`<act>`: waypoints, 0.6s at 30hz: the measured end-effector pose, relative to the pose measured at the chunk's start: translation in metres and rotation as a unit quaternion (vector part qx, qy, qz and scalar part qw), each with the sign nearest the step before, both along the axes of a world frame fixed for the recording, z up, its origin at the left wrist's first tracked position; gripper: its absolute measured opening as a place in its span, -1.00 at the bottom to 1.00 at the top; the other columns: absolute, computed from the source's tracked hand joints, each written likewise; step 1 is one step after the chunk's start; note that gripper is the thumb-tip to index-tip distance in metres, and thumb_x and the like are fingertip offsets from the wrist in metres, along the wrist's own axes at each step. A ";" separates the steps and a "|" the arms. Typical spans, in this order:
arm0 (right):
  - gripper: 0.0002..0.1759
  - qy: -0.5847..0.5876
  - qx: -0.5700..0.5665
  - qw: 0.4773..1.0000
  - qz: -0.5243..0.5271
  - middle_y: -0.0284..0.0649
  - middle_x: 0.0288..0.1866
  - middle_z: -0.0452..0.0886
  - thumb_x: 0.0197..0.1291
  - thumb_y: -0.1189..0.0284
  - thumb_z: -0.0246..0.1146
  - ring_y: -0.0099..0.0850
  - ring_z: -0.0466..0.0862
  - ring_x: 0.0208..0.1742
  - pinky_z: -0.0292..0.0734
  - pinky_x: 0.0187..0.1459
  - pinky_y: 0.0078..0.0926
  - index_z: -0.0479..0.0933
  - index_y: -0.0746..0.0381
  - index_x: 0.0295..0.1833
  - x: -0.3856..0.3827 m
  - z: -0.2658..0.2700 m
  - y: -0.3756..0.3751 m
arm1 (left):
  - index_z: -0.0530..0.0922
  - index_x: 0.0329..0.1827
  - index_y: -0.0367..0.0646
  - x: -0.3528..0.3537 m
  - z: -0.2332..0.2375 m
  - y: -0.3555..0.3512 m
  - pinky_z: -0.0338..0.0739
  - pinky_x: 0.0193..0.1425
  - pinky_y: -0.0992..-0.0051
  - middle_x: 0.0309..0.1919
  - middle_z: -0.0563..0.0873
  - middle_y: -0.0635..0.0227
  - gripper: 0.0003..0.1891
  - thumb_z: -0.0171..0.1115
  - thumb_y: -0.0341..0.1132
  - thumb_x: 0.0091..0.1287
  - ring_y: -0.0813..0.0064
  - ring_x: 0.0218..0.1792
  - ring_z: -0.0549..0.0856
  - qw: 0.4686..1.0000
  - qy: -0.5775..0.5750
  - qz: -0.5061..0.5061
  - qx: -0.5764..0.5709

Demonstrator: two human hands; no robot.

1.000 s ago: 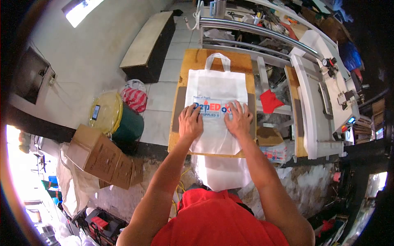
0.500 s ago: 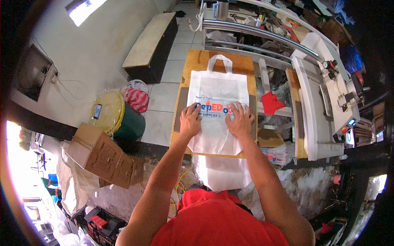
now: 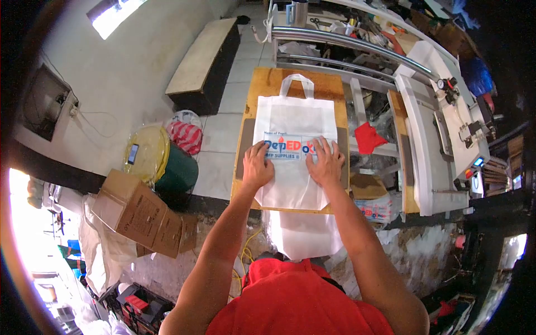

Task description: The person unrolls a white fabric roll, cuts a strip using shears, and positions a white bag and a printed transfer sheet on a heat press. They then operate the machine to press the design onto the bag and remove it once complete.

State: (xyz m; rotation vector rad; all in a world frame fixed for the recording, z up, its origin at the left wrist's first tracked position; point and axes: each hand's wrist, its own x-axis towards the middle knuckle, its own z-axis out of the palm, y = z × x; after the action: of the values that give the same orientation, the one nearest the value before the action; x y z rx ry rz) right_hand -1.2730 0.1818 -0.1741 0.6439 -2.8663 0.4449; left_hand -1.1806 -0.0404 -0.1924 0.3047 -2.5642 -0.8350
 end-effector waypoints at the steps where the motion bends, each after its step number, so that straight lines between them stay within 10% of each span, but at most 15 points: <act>1: -0.32 -0.001 -0.009 1.000 -0.005 -0.25 0.59 0.28 0.31 0.06 0.17 -0.02 0.18 0.58 0.08 0.41 0.26 0.37 0.01 0.51 0.001 0.001 0.000 | 0.53 0.31 -0.16 0.000 0.000 -0.001 0.27 0.49 0.06 0.35 0.52 0.11 -0.44 0.19 -0.40 0.16 -0.03 0.38 0.42 1.000 0.002 -0.001 -0.001; 11: -0.53 0.206 -0.258 0.943 0.040 0.02 0.27 0.56 0.21 0.49 0.24 0.02 0.50 0.33 0.27 0.40 0.01 0.49 0.28 0.26 0.013 0.060 0.103 | 0.50 0.30 -0.22 0.012 0.012 -0.035 0.51 0.29 0.22 0.22 0.59 0.01 -0.56 0.21 -0.44 0.33 0.09 0.24 0.59 0.975 0.088 0.038 0.201; 16: -0.50 0.365 -0.043 0.902 -0.228 0.07 0.27 0.54 0.21 0.44 0.28 0.05 0.49 0.33 0.34 0.37 0.02 0.44 0.34 0.26 -0.017 0.078 0.343 | 0.49 0.28 -0.24 0.110 -0.008 -0.073 0.53 0.24 0.25 0.13 0.61 0.12 -0.65 0.11 -0.46 0.45 0.26 0.17 0.60 0.947 0.154 0.184 0.212; 18: -0.38 0.218 0.014 0.873 -0.435 0.07 0.35 0.47 0.23 0.25 0.30 0.06 0.45 0.40 0.38 0.38 0.01 0.40 0.29 0.35 -0.012 0.138 0.380 | 0.51 0.25 -0.24 0.158 -0.029 -0.077 0.51 0.28 0.22 0.10 0.61 0.10 -0.67 0.10 -0.45 0.45 0.18 0.17 0.60 0.923 0.115 0.262 0.256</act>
State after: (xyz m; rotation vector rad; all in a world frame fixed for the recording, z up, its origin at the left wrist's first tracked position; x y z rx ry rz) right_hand -1.2845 0.5620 -0.0364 -0.5092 -2.3804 0.0855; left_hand -1.0230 -0.1177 -0.2211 0.9392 -1.8694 -1.2192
